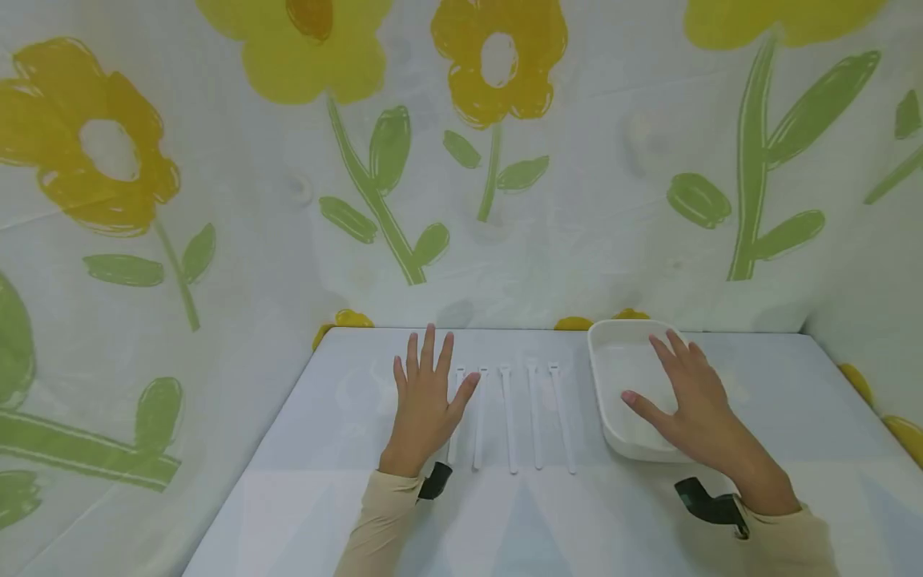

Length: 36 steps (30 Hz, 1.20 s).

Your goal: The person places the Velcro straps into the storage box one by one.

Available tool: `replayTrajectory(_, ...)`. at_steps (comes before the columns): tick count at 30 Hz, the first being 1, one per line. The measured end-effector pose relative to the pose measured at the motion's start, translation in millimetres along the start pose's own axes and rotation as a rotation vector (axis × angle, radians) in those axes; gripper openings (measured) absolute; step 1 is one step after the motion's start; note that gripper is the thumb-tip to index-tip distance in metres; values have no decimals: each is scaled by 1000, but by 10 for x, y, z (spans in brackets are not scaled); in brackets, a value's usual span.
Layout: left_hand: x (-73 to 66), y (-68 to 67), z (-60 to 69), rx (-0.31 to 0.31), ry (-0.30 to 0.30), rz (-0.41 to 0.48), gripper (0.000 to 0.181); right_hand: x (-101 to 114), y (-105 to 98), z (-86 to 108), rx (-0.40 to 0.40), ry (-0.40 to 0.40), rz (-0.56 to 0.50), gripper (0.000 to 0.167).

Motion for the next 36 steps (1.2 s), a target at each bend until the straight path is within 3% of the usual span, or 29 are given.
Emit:
replayTrajectory(4, 79, -80, 28, -4, -38, 78, 76, -96, -97, 44, 26, 38, -90, 100)
replayTrajectory(12, 276, -152, 16, -25, -102, 157, 75, -373, -206, 105, 61, 84, -161, 103)
replayTrajectory(26, 716, -177, 66, -57, -288, 317, 64, -747, -32, 112, 136, 136, -188, 113)
replayTrajectory(36, 903, -86, 114, -36, -385, 340, 54, -1029, 70, 132, 258, 230, -178, 121)
Point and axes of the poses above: each hand's wrist, its own z-axis away from the middle knuckle, its own y-axis out of the palm, x = y × z, the point moved 5 cm from there along -z, towards the middle knuckle, and after that the axes turned 1 degree about y, right-handed, at the moved point
